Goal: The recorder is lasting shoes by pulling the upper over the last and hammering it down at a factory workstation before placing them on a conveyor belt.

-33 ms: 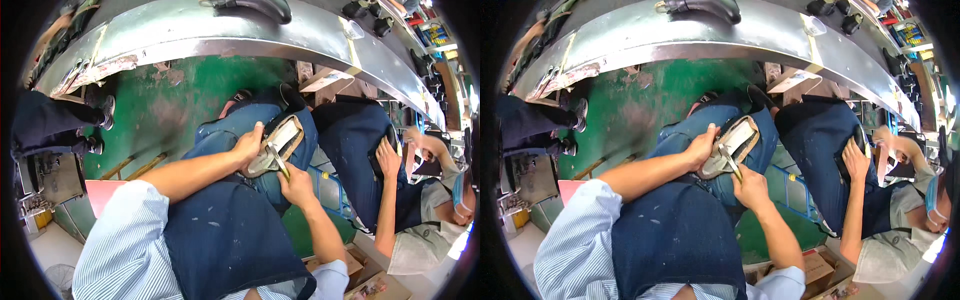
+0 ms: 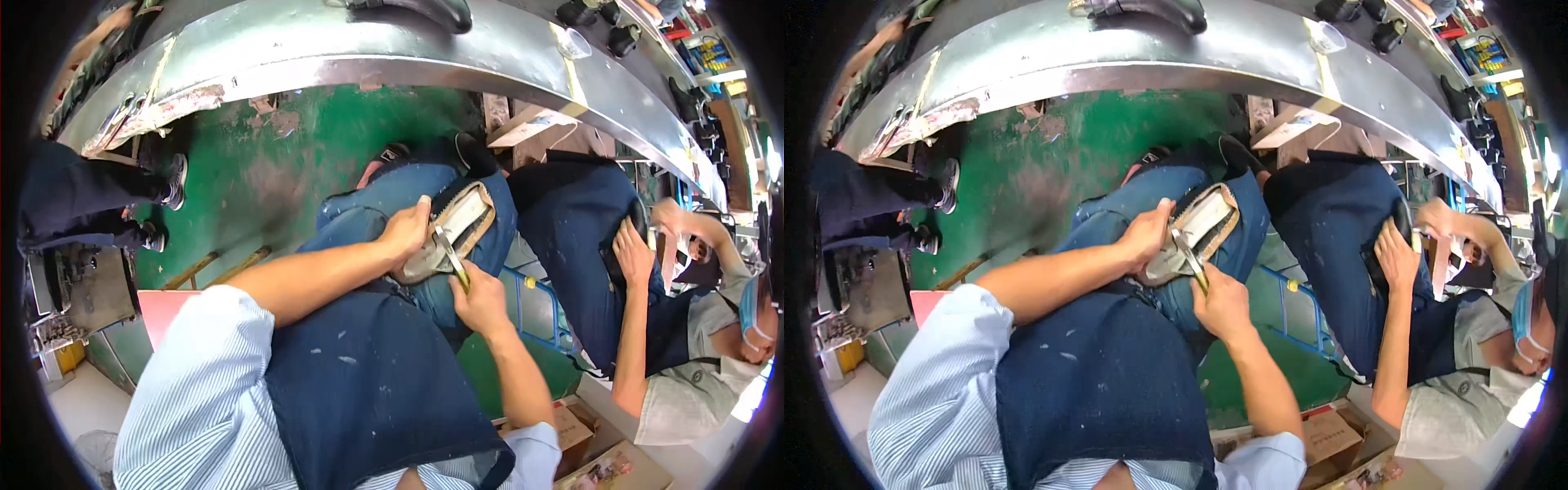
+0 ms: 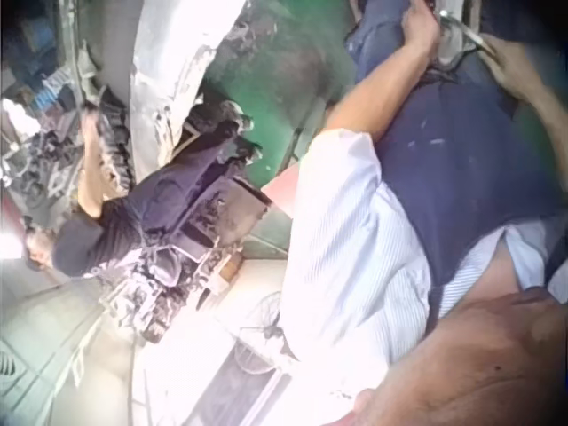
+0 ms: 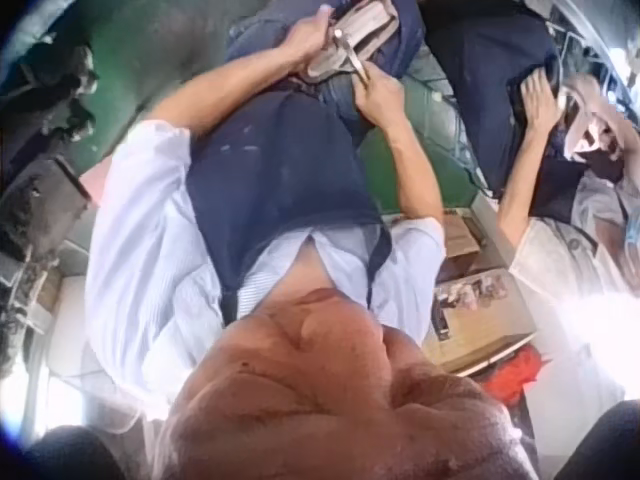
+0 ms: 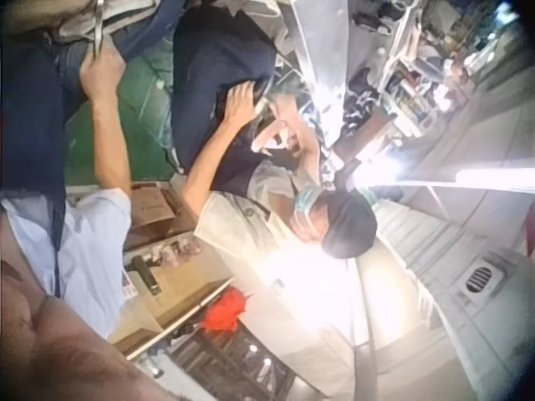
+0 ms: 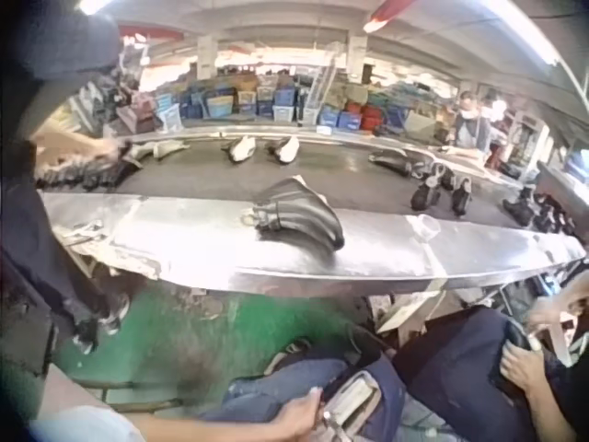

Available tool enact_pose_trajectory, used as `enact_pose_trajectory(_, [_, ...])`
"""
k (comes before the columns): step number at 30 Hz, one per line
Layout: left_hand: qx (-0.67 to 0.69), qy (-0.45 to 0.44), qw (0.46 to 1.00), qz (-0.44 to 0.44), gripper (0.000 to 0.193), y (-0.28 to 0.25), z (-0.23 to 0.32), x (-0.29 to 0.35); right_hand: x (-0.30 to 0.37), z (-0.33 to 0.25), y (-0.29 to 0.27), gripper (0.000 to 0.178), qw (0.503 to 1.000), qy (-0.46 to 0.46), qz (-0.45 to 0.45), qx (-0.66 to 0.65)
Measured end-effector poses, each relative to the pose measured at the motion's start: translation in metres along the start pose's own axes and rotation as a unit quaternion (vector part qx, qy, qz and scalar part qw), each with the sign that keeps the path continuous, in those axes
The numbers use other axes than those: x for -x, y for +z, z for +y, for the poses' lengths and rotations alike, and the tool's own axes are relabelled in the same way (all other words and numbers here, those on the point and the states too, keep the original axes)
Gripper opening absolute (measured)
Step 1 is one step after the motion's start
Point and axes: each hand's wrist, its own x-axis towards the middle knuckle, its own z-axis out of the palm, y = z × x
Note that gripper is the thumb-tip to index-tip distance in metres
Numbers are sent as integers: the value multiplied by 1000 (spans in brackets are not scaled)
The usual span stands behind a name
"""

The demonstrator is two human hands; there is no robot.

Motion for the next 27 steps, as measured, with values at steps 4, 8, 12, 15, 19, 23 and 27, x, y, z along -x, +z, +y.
enact_pose_trajectory(4, [-144,109,982,48,59,5,5,7,22,-9,17,23,997,20,72,37])
enact_pose_trajectory(8, [-133,197,966,104,50,9,1,17,28,-8,-27,46,989,106,-94,-31])
enact_pose_trajectory(12, [-120,308,933,141,45,9,-7,17,12,5,-23,53,993,-13,15,119])
enact_pose_trajectory(15, [-165,269,948,48,50,-1,8,31,-8,21,-1,46,984,-28,74,162])
enact_pose_trajectory(19, [-304,322,897,23,56,-6,-5,25,-7,37,16,33,982,-25,130,138])
enact_pose_trajectory(23, [-383,310,870,-23,56,-12,11,32,0,39,-2,22,996,41,38,73])
enact_pose_trajectory(27, [-397,260,878,-55,55,-18,24,26,-27,27,-65,20,932,254,-211,-151])
